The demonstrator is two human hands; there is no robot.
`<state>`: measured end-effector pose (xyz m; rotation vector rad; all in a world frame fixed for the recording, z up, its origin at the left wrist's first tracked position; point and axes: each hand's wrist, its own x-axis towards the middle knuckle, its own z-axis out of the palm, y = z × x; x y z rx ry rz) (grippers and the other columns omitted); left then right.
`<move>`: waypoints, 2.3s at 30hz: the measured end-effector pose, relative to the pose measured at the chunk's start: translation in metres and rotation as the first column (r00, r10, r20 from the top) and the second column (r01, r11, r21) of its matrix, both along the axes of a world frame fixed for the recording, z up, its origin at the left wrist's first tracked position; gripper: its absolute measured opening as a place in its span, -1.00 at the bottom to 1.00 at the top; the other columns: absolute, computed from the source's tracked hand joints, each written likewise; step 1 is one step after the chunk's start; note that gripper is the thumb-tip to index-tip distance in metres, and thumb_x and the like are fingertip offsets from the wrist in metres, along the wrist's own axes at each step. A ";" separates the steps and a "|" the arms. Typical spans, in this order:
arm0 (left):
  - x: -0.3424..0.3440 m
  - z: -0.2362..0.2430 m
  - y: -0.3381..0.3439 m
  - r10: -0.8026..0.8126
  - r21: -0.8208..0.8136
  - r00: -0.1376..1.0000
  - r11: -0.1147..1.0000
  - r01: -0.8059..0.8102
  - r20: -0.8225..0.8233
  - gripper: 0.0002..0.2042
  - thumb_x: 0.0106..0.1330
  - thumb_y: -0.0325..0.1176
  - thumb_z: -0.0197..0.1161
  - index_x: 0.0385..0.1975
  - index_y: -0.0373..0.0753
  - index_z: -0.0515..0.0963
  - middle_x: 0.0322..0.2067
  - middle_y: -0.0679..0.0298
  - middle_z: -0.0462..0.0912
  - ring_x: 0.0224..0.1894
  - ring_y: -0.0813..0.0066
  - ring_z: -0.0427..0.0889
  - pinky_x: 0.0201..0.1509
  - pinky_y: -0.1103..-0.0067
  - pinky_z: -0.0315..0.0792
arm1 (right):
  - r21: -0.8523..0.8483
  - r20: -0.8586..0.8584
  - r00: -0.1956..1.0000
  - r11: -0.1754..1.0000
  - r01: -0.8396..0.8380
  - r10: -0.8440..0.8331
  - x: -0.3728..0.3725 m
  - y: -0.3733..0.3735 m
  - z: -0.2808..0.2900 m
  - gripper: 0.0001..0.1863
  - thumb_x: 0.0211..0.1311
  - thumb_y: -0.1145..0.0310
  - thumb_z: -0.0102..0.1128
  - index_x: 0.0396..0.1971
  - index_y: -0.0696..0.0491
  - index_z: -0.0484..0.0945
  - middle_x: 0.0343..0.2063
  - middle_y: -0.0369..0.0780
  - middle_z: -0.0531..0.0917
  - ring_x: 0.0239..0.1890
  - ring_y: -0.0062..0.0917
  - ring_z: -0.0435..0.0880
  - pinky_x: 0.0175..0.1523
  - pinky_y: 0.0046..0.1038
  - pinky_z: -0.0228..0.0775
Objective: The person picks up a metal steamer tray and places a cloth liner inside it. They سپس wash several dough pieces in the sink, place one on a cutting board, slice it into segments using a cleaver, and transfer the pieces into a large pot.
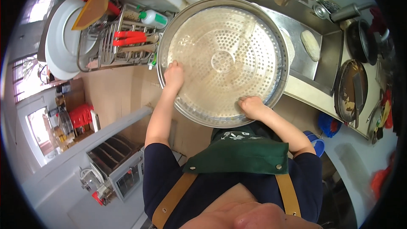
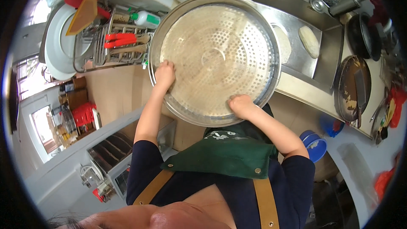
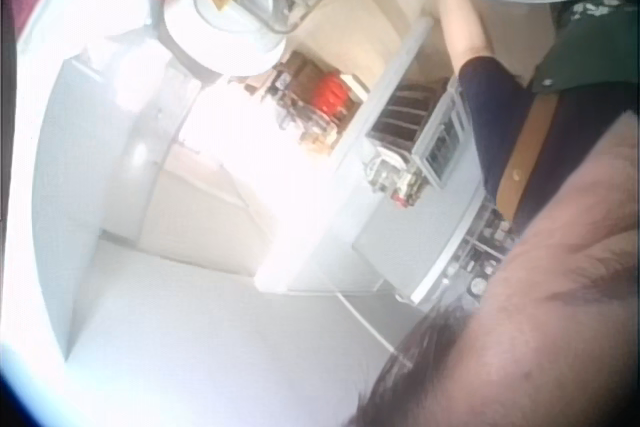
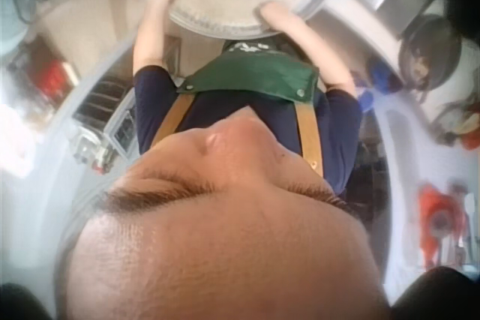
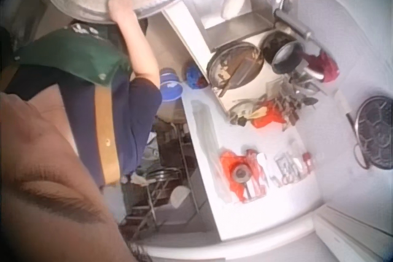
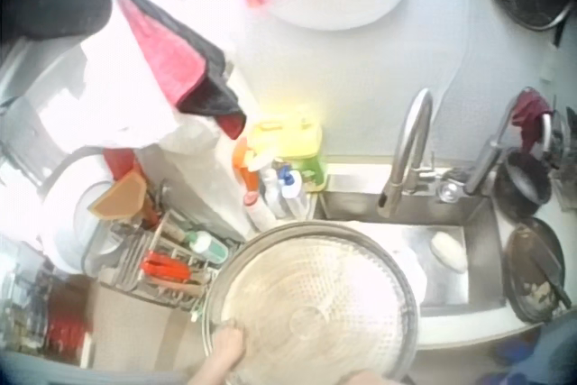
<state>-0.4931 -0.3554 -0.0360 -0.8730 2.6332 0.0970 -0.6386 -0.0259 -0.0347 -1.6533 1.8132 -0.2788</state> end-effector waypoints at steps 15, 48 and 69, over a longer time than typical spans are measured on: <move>-0.141 -0.049 -0.028 0.109 -0.047 0.981 0.992 -0.118 -0.160 -0.48 0.41 0.06 -0.13 0.36 0.22 0.11 0.41 0.28 -0.03 0.44 0.29 -0.04 0.34 -0.08 -0.07 | 0.450 -0.409 0.836 0.878 -0.164 0.366 -0.055 -0.007 0.022 -0.58 0.25 0.35 -0.09 0.01 0.27 0.51 0.08 0.29 0.39 0.11 0.03 0.48 0.18 0.04 0.19; -0.160 -0.054 0.010 0.094 -0.009 0.841 0.993 -0.116 -0.533 -0.44 0.37 -0.06 0.01 0.34 -0.06 0.16 0.38 0.05 0.04 0.43 0.06 -0.05 0.41 0.02 -0.29 | 0.424 -0.644 0.745 0.891 0.160 0.172 -0.141 -0.043 -0.012 -0.45 0.34 0.33 -0.27 0.25 0.35 0.17 0.32 0.13 0.11 0.36 -0.12 0.13 0.38 -0.17 -0.10; -0.244 0.052 0.138 0.274 0.286 0.488 0.957 -0.052 -0.829 -0.42 0.27 -0.28 0.22 0.27 -0.25 0.23 0.29 -0.01 0.22 0.32 0.08 0.22 0.37 0.38 0.08 | -0.549 0.093 0.776 0.618 0.562 -0.624 -0.212 0.048 0.050 -0.76 0.07 0.45 0.25 -0.23 0.16 0.54 -0.35 -0.08 0.63 -0.34 -0.20 0.64 -0.27 -0.32 0.48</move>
